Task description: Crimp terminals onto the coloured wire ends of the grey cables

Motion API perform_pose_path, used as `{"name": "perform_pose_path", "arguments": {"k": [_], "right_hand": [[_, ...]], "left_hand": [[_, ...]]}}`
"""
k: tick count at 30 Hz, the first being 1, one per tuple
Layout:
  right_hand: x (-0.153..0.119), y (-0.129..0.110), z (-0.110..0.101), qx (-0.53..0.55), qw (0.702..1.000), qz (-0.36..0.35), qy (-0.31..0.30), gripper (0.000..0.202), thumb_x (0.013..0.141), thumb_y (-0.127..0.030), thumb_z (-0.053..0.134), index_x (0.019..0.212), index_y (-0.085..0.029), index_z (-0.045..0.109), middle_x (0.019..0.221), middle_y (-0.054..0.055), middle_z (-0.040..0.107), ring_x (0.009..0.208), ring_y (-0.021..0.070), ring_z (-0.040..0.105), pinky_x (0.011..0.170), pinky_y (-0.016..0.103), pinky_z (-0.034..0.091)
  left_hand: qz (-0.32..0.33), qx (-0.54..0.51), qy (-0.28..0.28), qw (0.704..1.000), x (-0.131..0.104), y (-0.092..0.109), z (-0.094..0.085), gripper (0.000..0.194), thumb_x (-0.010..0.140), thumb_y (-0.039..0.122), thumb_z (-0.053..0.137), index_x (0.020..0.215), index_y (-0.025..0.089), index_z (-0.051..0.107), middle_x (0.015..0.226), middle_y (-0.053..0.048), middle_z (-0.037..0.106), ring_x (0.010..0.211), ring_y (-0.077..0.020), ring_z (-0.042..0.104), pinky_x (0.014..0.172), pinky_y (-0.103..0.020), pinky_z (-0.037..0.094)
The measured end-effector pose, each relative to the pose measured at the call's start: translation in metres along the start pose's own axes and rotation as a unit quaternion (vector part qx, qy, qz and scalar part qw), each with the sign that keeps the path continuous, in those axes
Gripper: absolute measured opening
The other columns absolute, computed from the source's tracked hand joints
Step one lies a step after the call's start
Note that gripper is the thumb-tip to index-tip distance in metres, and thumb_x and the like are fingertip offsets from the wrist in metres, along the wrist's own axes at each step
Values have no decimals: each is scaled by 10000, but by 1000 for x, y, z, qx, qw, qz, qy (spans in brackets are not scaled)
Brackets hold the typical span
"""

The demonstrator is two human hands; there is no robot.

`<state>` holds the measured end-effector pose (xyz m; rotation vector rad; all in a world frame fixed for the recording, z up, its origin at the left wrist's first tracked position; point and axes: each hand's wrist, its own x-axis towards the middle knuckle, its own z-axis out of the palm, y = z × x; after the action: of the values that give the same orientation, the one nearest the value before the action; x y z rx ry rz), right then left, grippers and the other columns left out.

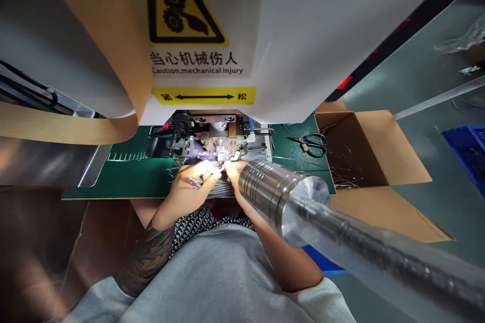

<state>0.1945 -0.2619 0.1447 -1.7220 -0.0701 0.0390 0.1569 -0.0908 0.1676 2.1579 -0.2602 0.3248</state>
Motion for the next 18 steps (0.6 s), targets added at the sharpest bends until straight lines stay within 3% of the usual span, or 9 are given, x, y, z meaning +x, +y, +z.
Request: {"name": "perform_pose_path", "arguments": {"k": [5, 10, 18], "right_hand": [[-12, -1, -2, 18, 999, -9, 32, 422, 976, -466, 768, 663, -190, 704, 593, 15, 607, 537, 134, 539, 534, 292, 433], [-19, -3, 1, 9, 1000, -19, 22, 468, 1009, -454, 743, 627, -193, 668, 573, 9, 583, 539, 128, 521, 558, 292, 456], [0, -10, 6, 36, 999, 29, 10, 448, 931, -449, 793, 601, -190, 635, 543, -10, 485, 537, 121, 449, 567, 299, 438]], "left_hand": [[-17, -47, 1, 999, 3, -2, 2, 443, 1022, 190, 676, 689, 194, 385, 616, 52, 407, 594, -112, 346, 606, -315, 349], [-18, -52, -14, 998, 4, 1, 4, 395, 995, 160, 681, 667, 189, 462, 605, 51, 476, 575, -105, 390, 592, -300, 353], [-39, -11, 41, 998, 5, 2, 13, 304, 933, 150, 741, 679, 194, 579, 576, 46, 576, 510, -112, 451, 580, -295, 410]]}}
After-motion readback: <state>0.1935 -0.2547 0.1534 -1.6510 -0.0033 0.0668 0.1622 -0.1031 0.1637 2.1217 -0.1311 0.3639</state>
